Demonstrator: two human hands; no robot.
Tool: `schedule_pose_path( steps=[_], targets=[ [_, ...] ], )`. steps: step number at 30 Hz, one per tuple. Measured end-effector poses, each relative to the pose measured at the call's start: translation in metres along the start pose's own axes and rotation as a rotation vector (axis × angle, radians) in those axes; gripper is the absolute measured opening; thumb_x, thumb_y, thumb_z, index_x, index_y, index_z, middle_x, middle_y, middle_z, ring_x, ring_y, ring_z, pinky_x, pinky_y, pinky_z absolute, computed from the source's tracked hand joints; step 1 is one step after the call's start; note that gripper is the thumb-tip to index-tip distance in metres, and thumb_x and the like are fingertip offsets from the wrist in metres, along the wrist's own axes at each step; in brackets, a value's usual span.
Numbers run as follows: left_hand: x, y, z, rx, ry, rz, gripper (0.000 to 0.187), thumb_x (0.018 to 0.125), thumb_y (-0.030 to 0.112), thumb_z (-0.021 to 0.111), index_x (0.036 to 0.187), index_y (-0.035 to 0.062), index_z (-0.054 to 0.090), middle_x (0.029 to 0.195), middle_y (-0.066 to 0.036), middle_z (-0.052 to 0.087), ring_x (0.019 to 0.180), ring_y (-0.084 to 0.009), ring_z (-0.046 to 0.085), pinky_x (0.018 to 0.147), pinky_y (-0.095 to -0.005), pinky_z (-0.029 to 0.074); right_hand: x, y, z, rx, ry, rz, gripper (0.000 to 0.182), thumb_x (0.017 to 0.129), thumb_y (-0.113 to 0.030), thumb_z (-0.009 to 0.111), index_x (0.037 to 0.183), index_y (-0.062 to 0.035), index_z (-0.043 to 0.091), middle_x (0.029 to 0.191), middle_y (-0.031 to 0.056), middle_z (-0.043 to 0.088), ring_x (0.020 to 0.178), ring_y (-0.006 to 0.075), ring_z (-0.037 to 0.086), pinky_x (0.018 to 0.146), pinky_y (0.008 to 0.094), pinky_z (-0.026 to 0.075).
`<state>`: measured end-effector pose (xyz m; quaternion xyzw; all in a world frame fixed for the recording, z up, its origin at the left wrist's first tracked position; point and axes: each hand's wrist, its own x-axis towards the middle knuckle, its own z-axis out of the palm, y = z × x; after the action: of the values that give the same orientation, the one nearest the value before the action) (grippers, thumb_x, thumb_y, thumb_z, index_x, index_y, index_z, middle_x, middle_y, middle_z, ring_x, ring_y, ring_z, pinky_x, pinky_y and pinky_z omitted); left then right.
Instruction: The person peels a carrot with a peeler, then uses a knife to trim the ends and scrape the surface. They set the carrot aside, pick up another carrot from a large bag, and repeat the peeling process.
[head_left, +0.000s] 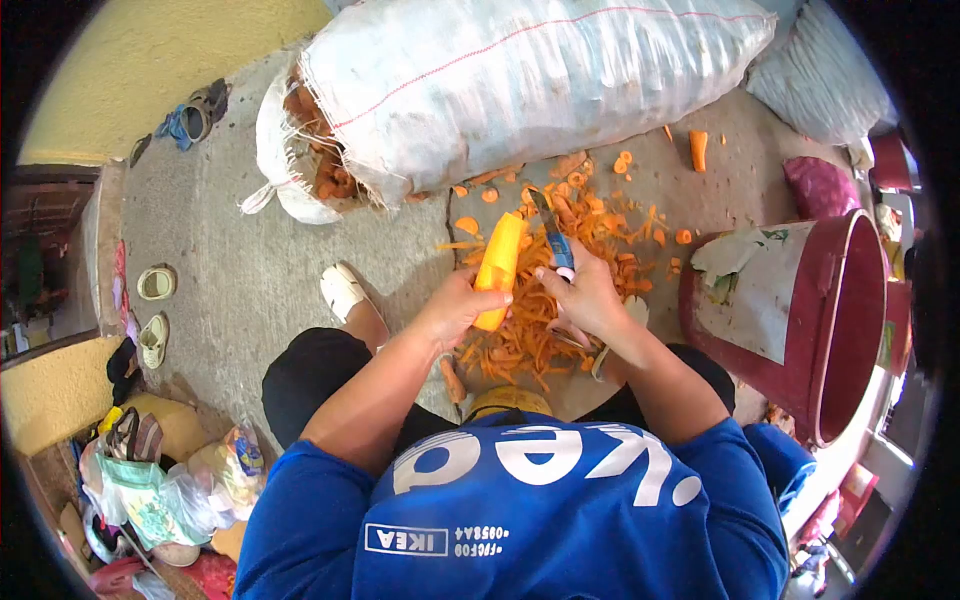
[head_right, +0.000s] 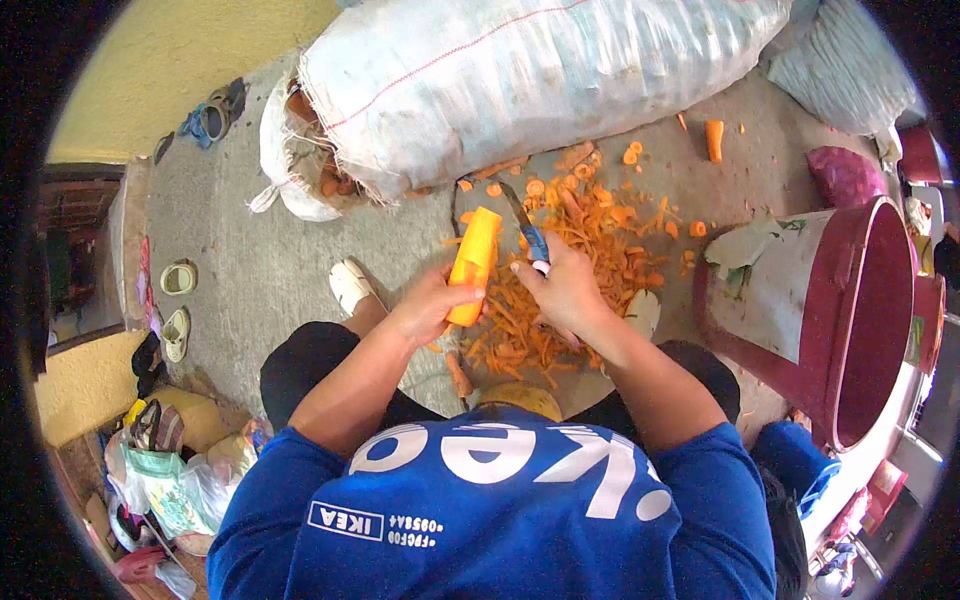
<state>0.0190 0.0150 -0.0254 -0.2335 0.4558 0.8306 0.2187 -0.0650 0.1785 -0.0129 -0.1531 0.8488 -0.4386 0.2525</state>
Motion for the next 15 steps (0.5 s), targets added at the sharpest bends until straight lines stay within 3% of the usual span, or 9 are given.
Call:
schedule_pose_path(
  steps=[5,8,11,15],
  targets=[
    [0.005,-0.003,-0.007,-0.021,0.025,0.011,0.036,0.069,0.014,0.059,0.100,0.0030,0.044,0.078,-0.003,0.049,0.065,-0.0149,0.052,0.058,-0.0261,0.044,0.002,0.003,0.002,0.133,-0.004,0.040,0.023,0.070,-0.016,0.059,0.082,-0.0011,0.047,0.061,0.0071,0.051,0.056,0.0161,0.050,0.052,0.0287,0.040],
    [-0.002,0.004,0.002,-0.001,0.035,-0.101,0.037,0.069,0.012,0.058,0.102,0.0047,0.043,0.081,-0.003,0.049,0.069,-0.0138,0.050,0.060,-0.0259,0.043,0.003,0.002,0.000,0.324,-0.052,0.109,0.021,0.071,-0.015,0.059,0.083,-0.0015,0.047,0.060,0.0038,0.050,0.054,0.0116,0.049,0.049,0.0256,0.040],
    [-0.002,0.002,0.002,0.059,-0.063,-0.028,0.040,0.067,0.006,0.057,0.104,0.0042,0.043,0.090,-0.004,0.048,0.080,-0.0117,0.046,0.066,-0.0240,0.040,0.003,0.000,-0.001,0.409,-0.069,0.112,0.021,0.071,-0.014,0.059,0.083,-0.0011,0.047,0.060,0.0031,0.050,0.053,0.0095,0.048,0.048,0.0233,0.039],
    [-0.001,-0.002,-0.002,0.103,-0.131,0.039,0.041,0.067,0.007,0.056,0.105,0.0041,0.042,0.088,-0.003,0.047,0.079,-0.0113,0.046,0.068,-0.0247,0.040,0.003,0.004,0.002,0.451,-0.068,0.019,0.021,0.071,-0.013,0.059,0.083,-0.0006,0.047,0.061,0.0029,0.050,0.053,0.0083,0.048,0.047,0.0218,0.039]
  ],
)
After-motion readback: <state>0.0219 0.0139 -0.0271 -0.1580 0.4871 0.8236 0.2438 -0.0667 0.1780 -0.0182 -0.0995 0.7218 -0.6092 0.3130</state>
